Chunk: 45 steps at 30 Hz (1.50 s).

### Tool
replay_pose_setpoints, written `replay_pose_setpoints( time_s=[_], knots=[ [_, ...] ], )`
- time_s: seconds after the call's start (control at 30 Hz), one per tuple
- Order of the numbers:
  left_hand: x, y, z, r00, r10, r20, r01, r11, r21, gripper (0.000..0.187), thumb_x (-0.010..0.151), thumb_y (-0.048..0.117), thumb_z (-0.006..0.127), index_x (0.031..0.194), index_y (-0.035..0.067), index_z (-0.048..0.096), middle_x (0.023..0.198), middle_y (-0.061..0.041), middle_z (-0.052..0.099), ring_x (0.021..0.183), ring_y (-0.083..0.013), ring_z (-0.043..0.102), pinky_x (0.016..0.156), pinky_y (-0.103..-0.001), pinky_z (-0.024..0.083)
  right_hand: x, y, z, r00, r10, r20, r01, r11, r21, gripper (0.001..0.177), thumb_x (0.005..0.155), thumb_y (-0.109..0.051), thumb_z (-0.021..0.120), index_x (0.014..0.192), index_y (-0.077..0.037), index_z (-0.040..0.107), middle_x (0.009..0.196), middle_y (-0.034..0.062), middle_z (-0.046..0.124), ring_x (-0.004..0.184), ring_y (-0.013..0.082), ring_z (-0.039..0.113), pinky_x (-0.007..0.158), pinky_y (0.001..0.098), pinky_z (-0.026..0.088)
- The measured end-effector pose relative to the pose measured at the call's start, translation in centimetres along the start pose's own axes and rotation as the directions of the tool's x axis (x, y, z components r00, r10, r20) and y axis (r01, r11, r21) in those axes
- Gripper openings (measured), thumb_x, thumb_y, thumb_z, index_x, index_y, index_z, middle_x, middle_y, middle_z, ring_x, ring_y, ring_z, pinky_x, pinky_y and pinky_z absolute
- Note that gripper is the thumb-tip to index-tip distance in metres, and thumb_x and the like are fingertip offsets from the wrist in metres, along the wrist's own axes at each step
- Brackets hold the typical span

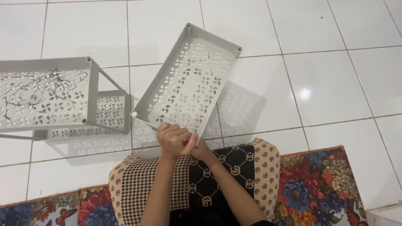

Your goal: The person assembles a plastic shelving unit by inserting gray support rods into the corner holes of perforated trays. They connect two trays to form a two-tier structure, then add a third tray to create a three-tier unit, and finally disassemble the unit by removing the rods.

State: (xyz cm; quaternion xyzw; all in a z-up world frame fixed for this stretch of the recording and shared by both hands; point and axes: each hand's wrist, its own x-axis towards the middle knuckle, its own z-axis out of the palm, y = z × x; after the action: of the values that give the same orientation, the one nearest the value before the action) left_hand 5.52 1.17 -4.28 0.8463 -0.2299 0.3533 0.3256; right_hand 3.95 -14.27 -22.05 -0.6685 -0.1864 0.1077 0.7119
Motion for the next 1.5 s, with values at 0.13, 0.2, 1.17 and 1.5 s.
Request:
replay_pose_setpoints(
  time_s=[0.13, 0.2, 1.17, 1.5],
  knots=[
    [-0.1, 0.3, -0.9, 0.992, -0.009, 0.13, -0.002, 0.997, 0.082, 0.046, 0.084, 0.045, 0.083, 0.054, 0.016, 0.063, 0.056, 0.002, 0.063, 0.058, -0.0186, 0.054, 0.07, -0.038, 0.037, -0.4, -0.6, 0.5, 0.989, 0.121, -0.081, -0.135, 0.968, -0.211, 0.027, 0.107, -0.022, 0.072, 0.121, 0.001, 0.071, 0.108, 0.009, 0.081, 0.103, 0.0187, 0.074, 0.087, 0.0362, 0.062],
    [-0.4, 1.5, -0.8, 0.993, -0.028, 0.116, 0.008, 0.985, 0.171, 0.04, 0.088, 0.051, 0.084, 0.074, 0.015, 0.073, 0.075, 0.001, 0.072, 0.073, -0.0188, 0.062, 0.085, -0.043, 0.042, -0.8, -1.5, 0.3, 0.997, 0.055, -0.054, -0.066, 0.973, -0.221, 0.033, 0.109, -0.024, 0.071, 0.132, 0.0, 0.067, 0.122, 0.0122, 0.076, 0.116, 0.023, 0.071, 0.096, 0.0392, 0.06],
    [-4.1, -2.4, -4.0, 0.914, -0.406, -0.002, 0.348, 0.782, 0.517, 0.052, 0.105, 0.033, 0.072, 0.155, 0.018, 0.068, 0.18, -0.014, 0.044, 0.172, -0.0395, 0.02, 0.136, -0.069, -0.002, -0.3, 1.1, -3.4, 0.554, -0.389, -0.736, -0.029, 0.874, -0.484, 0.071, 0.105, -0.027, 0.087, 0.15, 0.001, 0.039, 0.141, 0.0152, 0.044, 0.117, 0.024, 0.054, 0.109, 0.0408, 0.048],
    [0.0, 3.4, 5.4, 0.986, -0.14, 0.089, 0.1, 0.93, 0.353, 0.048, 0.108, 0.042, 0.073, 0.141, 0.007, 0.075, 0.143, -0.008, 0.073, 0.145, -0.029, 0.058, 0.133, -0.063, 0.028, 0.3, -1.3, -5.0, 0.601, -0.158, -0.784, 0.003, 0.981, -0.195, 0.042, 0.121, -0.024, 0.056, 0.151, 0.003, 0.049, 0.144, 0.0177, 0.059, 0.141, 0.0266, 0.057, 0.122, 0.0435, 0.045]
  ],
)
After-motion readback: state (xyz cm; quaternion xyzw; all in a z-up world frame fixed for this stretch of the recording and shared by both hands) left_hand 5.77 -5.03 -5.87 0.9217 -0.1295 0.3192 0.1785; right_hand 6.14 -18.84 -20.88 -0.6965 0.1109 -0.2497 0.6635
